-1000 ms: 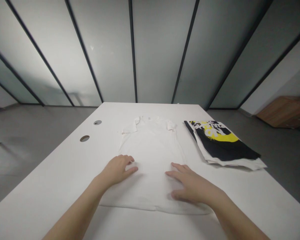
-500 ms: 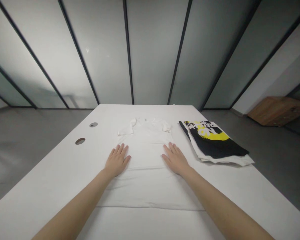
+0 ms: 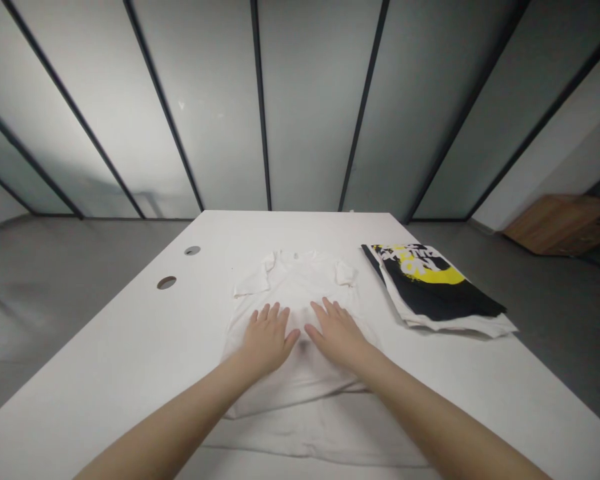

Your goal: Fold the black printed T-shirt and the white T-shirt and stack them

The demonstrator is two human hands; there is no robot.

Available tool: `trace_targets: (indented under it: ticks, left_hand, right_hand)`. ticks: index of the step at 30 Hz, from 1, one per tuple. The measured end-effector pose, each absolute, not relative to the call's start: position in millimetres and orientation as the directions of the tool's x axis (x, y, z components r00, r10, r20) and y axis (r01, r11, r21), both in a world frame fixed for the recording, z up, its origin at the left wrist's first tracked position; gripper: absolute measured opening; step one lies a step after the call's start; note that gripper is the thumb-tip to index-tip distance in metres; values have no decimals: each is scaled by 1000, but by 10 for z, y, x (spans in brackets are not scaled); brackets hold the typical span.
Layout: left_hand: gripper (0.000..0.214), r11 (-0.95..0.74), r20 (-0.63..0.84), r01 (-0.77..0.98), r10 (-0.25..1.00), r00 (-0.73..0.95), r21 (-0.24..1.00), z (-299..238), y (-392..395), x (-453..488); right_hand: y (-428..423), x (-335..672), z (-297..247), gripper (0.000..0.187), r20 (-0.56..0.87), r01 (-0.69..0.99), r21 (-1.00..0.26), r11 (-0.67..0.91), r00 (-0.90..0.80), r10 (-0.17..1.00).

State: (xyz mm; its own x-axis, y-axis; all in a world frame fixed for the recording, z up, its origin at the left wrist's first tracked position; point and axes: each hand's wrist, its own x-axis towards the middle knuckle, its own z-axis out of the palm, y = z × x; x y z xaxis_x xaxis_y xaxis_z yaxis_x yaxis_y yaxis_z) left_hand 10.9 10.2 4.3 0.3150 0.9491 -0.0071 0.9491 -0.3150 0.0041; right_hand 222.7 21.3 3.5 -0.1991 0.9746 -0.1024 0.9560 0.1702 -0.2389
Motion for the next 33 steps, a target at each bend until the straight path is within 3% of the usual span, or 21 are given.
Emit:
trace_targets:
  ticks: [5,11,18,27,30,33]
  left_hand:
    - [73,-143,-9,988,990,144,49,-153,953,262]
    - [59,-221,100,968,973,210,116,-182,1498,164]
    - [40,-279,310,933,929,202,229,-227,1252,36]
    - [62,-243,66,970,968,243,2,-201,200,98]
    - [62,-255,2,967,967,255,-11,-83,-78,158]
    - [57,-298,41,954,954,297,21,51,-110,270]
  right_hand:
    - [842,2025,-107,69,-66,975,-203,93,-108,992]
    - [1324,2074,-155,67,12,977,-190,101,-101,995]
    - [1145,2171,-196,50,171,946,-249,207,-168,971]
    - [242,2199,-240,65,-16,969,-175,176,-181,983]
    - [18,2183,-117,67,-117,972,-165,168,-188,975]
    - [43,2103,58,57,-101,959,-195,204,-227,969]
